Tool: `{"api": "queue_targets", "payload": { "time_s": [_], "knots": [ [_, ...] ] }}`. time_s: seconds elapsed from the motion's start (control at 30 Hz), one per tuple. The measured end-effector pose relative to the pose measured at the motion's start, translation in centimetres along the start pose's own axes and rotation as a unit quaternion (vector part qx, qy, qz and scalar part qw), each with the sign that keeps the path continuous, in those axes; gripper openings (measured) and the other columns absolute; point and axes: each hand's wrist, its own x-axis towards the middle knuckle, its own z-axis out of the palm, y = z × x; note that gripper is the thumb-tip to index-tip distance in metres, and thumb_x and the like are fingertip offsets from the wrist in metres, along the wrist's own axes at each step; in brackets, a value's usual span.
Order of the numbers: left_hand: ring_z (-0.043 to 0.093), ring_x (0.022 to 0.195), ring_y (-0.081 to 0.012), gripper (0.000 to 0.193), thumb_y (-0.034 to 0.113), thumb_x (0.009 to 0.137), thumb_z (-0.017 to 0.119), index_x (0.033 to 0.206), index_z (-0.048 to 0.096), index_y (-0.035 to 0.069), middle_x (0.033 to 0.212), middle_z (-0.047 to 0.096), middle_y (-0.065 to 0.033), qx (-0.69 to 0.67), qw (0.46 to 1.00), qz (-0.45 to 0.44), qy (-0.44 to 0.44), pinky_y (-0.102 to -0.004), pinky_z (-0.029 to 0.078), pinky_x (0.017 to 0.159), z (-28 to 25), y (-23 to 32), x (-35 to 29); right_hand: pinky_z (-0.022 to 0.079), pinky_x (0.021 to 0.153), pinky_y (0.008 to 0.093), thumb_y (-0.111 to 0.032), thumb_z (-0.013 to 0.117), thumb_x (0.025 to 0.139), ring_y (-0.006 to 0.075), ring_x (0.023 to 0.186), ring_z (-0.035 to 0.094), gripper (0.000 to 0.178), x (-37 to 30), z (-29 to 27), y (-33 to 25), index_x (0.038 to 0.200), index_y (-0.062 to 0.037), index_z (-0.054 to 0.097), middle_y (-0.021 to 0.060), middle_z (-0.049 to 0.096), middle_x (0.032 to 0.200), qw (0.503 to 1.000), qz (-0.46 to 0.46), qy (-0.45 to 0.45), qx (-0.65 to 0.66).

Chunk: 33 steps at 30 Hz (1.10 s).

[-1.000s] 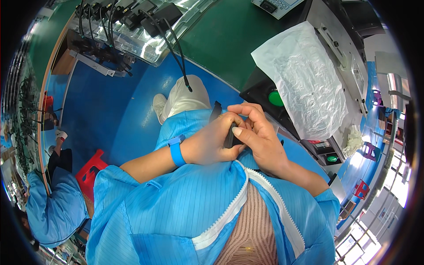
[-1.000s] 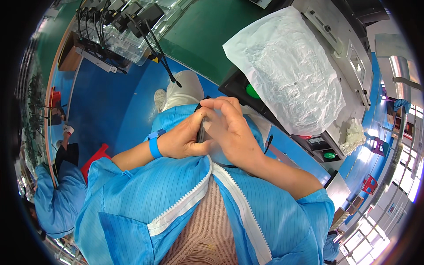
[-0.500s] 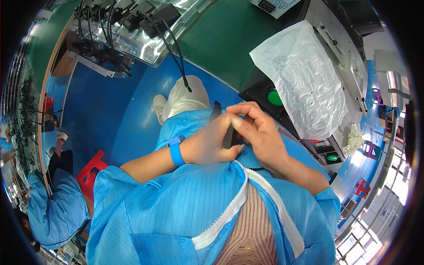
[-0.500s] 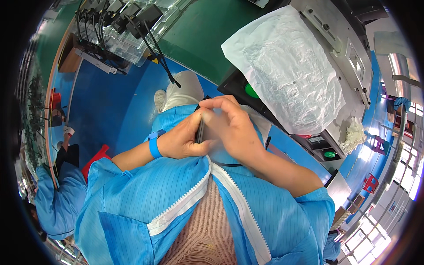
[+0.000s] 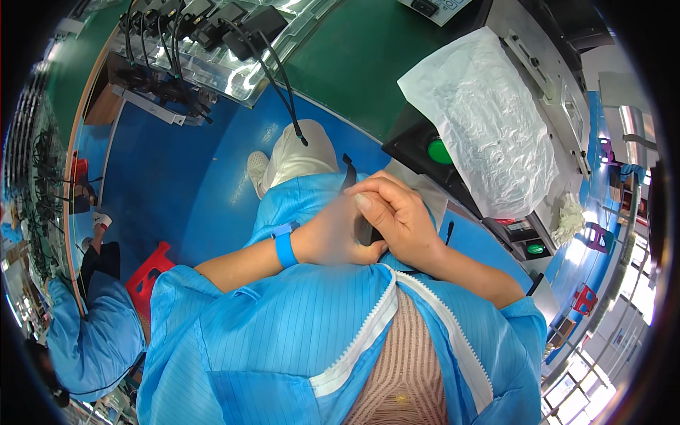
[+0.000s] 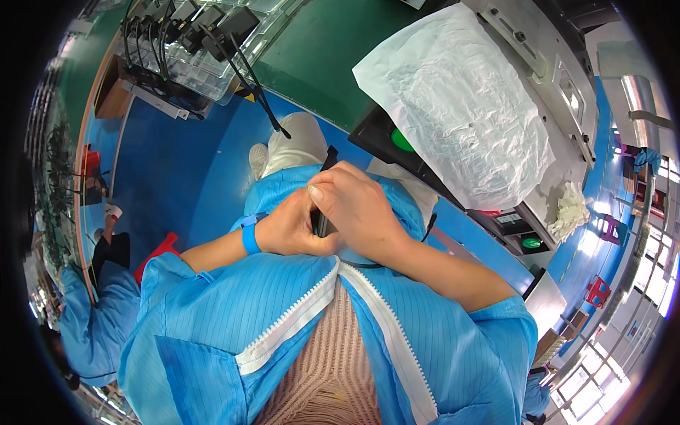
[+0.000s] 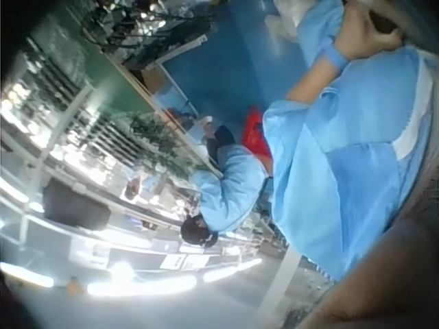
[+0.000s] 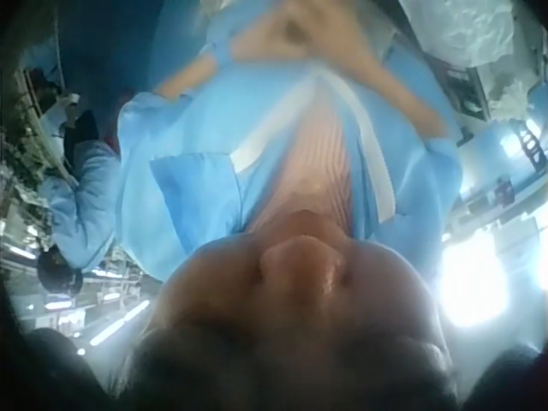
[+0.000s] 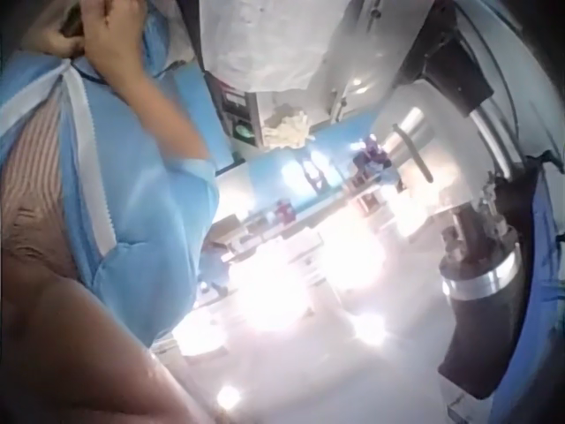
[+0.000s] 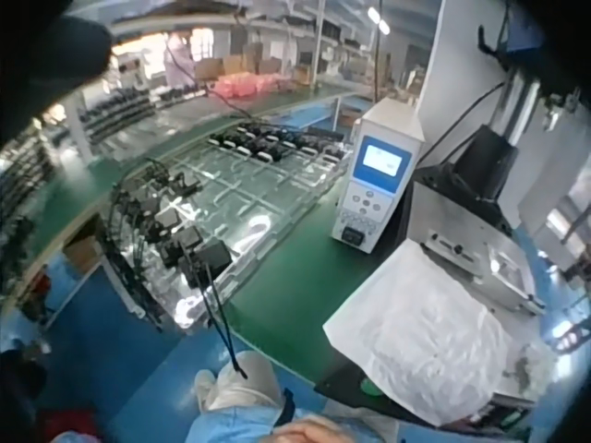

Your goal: Assembling and testing handheld electronic components using a press machine and handheld diagnostic equipment.

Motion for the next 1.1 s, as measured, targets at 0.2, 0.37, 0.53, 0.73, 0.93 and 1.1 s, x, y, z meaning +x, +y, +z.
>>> {"api": "queue_targets", "payload": {
  "time_s": [0.2, 0.37, 0.53, 0.73, 0.93, 1.1],
  "knots": [
    [0.059, 0.089, -0.0165, 0.044, 0.017, 0.065, 0.074, 0.102, 0.057, 0.002, 0.097, 0.062, -0.0076, 0.084, 0.992, 0.079, 0.055, -0.0288, 0.046, 0.083, -0.2, 0.6, 0.3, 0.047, 0.074, 0.033, -0.024, 0.049, 0.093, 0.025, 0.081, 0.059, 0.031, 0.5, -0.1, 0.1, 0.092, 0.0031, 0.063, 0.0134, 0.06, 0.088, 0.999, 0.016, 0.018, 0.029],
    [0.059, 0.086, -0.0131, 0.046, 0.017, 0.063, 0.075, 0.103, 0.058, 0.001, 0.093, 0.063, -0.0054, -0.021, 1.0, -0.013, 0.019, -0.0265, 0.046, 0.08, -0.5, 0.8, 0.3, 0.046, 0.079, 0.0287, -0.025, 0.046, 0.096, 0.0166, 0.087, 0.059, 0.033, 0.2, -0.8, -0.5, 0.098, 0.0033, 0.064, 0.0092, 0.062, 0.093, 0.984, 0.077, 0.008, 0.16],
    [0.058, 0.085, -0.0114, 0.046, 0.017, 0.064, 0.075, 0.103, 0.057, 0.0, 0.093, 0.063, -0.0051, -0.027, 0.999, -0.018, 0.017, -0.0256, 0.047, 0.079, -0.7, 0.9, 0.4, 0.044, 0.083, 0.0281, -0.025, 0.046, 0.096, 0.0151, 0.092, 0.057, 0.033, 0.1, -1.1, -0.4, 0.102, 0.0025, 0.063, 0.0089, 0.061, 0.098, 0.985, 0.076, -0.004, 0.154],
    [0.059, 0.086, -0.012, 0.045, 0.018, 0.064, 0.075, 0.102, 0.057, 0.001, 0.094, 0.063, -0.0047, -0.045, 0.998, -0.019, 0.029, -0.0258, 0.047, 0.08, -0.7, 0.5, 0.5, 0.043, 0.086, 0.0293, -0.023, 0.048, 0.094, 0.0177, 0.098, 0.055, 0.03, 0.0, -1.0, 0.1, 0.109, 0.0002, 0.06, 0.009, 0.058, 0.104, 0.991, 0.042, -0.021, 0.123],
    [0.059, 0.09, -0.0132, 0.045, 0.017, 0.064, 0.076, 0.103, 0.058, 0.003, 0.097, 0.063, -0.0043, -0.057, 0.998, 0.007, 0.02, -0.0261, 0.047, 0.081, -0.7, 0.0, 0.3, 0.043, 0.088, 0.0314, -0.019, 0.054, 0.089, 0.0213, 0.1, 0.055, 0.029, 0.2, -1.0, 0.0, 0.11, -0.0002, 0.058, 0.011, 0.054, 0.106, 0.991, 0.046, -0.062, 0.11],
    [0.056, 0.093, -0.0185, 0.037, 0.01, 0.061, 0.075, 0.093, 0.059, 0.004, 0.102, 0.055, -0.0061, -0.068, 0.996, -0.049, 0.012, -0.0302, 0.047, 0.081, -0.5, 0.7, 0.2, 0.043, 0.091, 0.0339, -0.019, 0.061, 0.081, 0.0231, 0.104, 0.053, 0.036, -0.1, -1.1, 0.3, 0.11, -0.0002, 0.057, 0.012, 0.052, 0.108, 0.986, 0.065, -0.095, 0.119]
  ]
}}
